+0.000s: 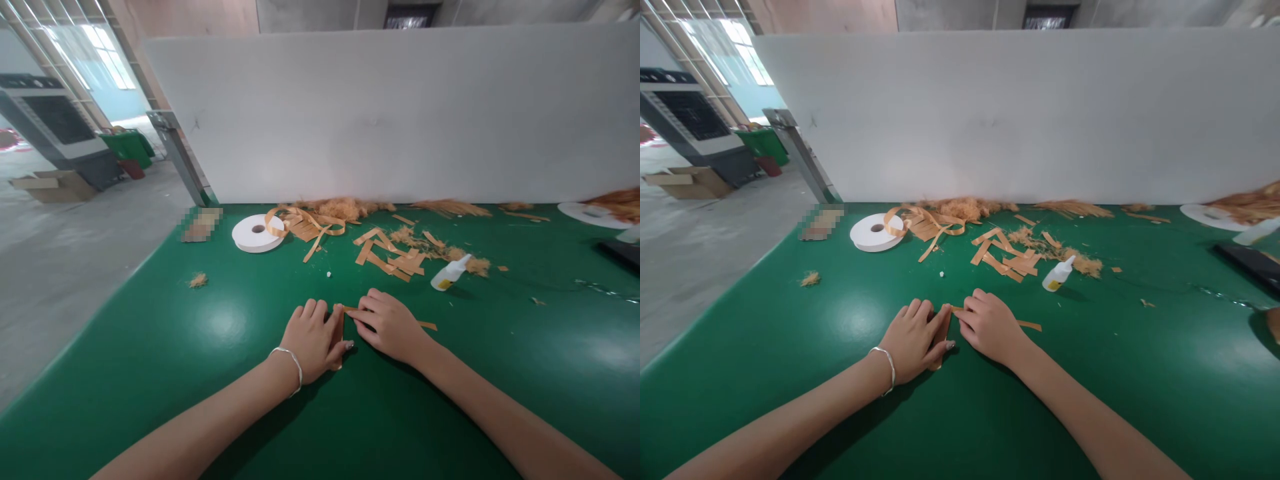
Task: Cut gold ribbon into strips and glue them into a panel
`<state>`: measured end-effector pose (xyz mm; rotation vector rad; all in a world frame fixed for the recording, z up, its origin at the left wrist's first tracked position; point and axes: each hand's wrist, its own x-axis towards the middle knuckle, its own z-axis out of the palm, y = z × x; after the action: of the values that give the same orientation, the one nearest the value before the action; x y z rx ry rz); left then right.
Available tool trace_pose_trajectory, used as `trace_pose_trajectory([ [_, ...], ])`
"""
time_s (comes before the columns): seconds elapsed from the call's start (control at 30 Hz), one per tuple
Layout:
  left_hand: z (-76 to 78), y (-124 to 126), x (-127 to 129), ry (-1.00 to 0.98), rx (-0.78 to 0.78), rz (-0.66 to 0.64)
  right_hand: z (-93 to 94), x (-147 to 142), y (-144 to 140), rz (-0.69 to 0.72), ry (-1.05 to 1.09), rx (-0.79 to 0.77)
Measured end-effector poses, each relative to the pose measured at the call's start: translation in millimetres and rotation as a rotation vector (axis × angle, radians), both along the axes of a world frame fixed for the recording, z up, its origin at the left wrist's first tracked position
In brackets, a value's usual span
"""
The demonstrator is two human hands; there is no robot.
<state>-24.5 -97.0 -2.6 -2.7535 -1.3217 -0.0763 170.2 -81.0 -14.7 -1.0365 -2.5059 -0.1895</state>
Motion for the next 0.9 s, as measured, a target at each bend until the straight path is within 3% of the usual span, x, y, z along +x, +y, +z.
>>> trace_pose_trajectory([
  [0.9, 2.4, 0.6, -0.9, -0.021, -0.023, 0.0, -0.3, 0.6, -0.9, -0.001, -0.013, -0.021],
])
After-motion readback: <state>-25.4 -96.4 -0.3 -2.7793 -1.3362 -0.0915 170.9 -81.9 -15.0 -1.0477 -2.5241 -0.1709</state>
